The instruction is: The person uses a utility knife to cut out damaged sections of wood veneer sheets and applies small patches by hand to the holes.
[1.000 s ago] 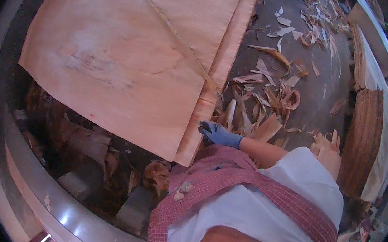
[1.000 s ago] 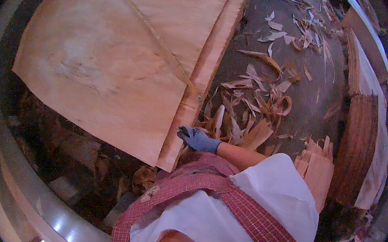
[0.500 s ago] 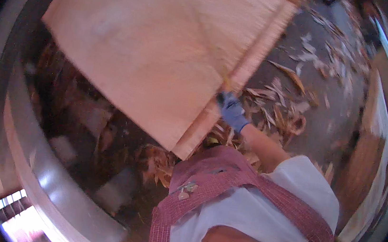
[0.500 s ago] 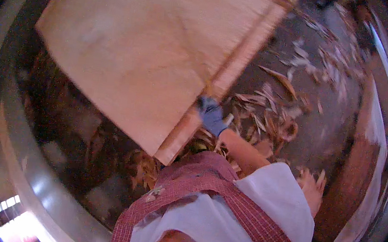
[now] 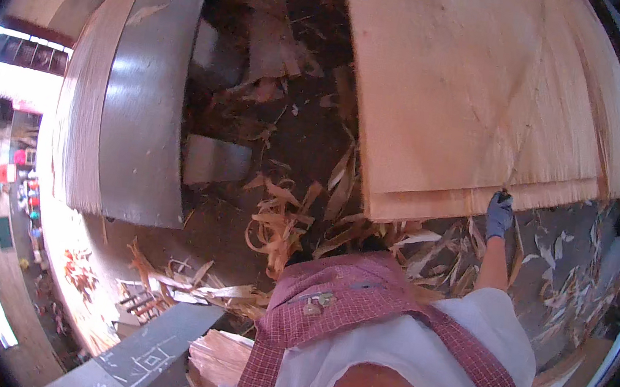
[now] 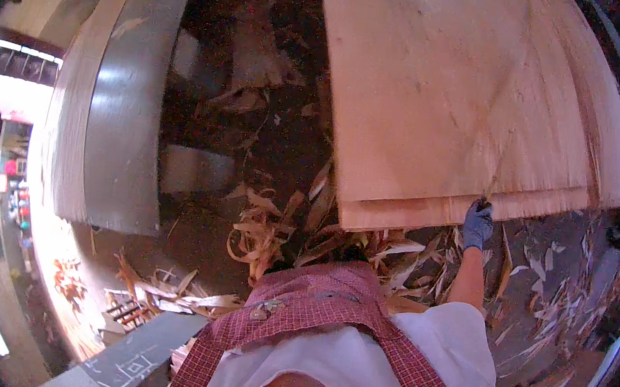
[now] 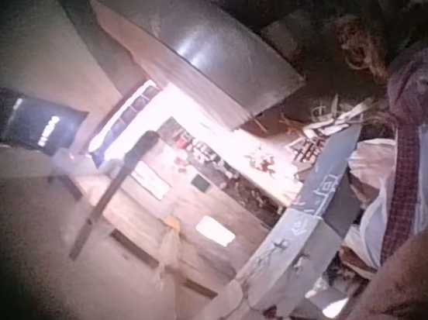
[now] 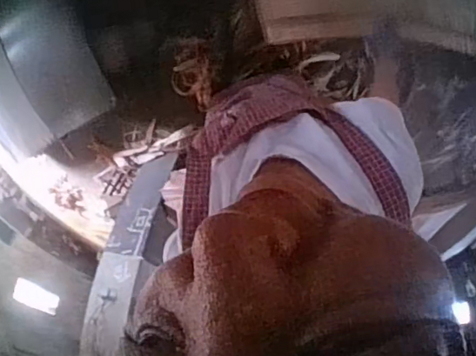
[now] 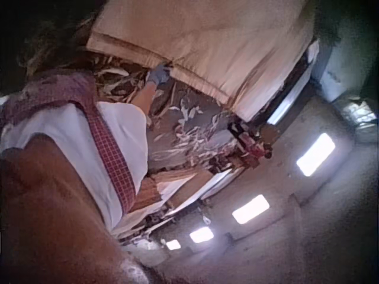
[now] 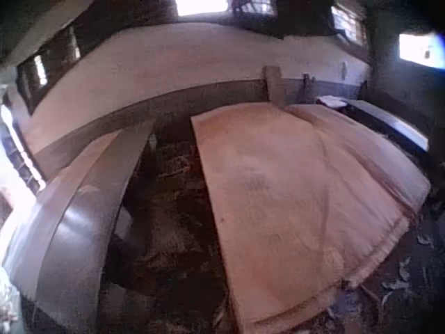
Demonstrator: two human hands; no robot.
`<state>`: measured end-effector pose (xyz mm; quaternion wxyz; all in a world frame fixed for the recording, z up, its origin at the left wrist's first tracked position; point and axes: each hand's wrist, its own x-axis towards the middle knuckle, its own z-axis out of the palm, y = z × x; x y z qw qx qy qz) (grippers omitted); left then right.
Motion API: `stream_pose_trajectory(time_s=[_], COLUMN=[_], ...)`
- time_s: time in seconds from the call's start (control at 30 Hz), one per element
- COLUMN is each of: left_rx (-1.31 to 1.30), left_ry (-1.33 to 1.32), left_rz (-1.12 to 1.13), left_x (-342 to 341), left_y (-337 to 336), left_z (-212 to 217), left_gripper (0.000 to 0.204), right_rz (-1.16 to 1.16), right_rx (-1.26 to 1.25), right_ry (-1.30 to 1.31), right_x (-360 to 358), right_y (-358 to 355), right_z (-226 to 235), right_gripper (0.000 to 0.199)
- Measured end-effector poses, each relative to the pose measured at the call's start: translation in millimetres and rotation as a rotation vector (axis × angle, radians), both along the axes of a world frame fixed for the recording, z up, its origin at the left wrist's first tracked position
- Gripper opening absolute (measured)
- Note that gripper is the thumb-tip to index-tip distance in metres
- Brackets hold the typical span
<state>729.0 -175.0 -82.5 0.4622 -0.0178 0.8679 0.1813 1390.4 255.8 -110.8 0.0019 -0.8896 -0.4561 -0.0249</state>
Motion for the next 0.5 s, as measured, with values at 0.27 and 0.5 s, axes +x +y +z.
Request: stream_pose_trajectory(time_s=[0.27, 0.5], left_rx=[0.01, 0.071], left_ry=[-0.055, -0.036], left_rz=[0.337, 0.611], left_x=[-82, -188], left_y=[-177, -291], left_z=[-27, -52], left_gripper=[0.042, 0.041], right_rz=[0.335, 0.56], right_rx=[0.296, 0.402], right_ry=[0.123, 0.881], right_x=[-206, -531], right_y=[-64, -99], right_z=[-4, 51], right_gripper=[0.044, 0.04])
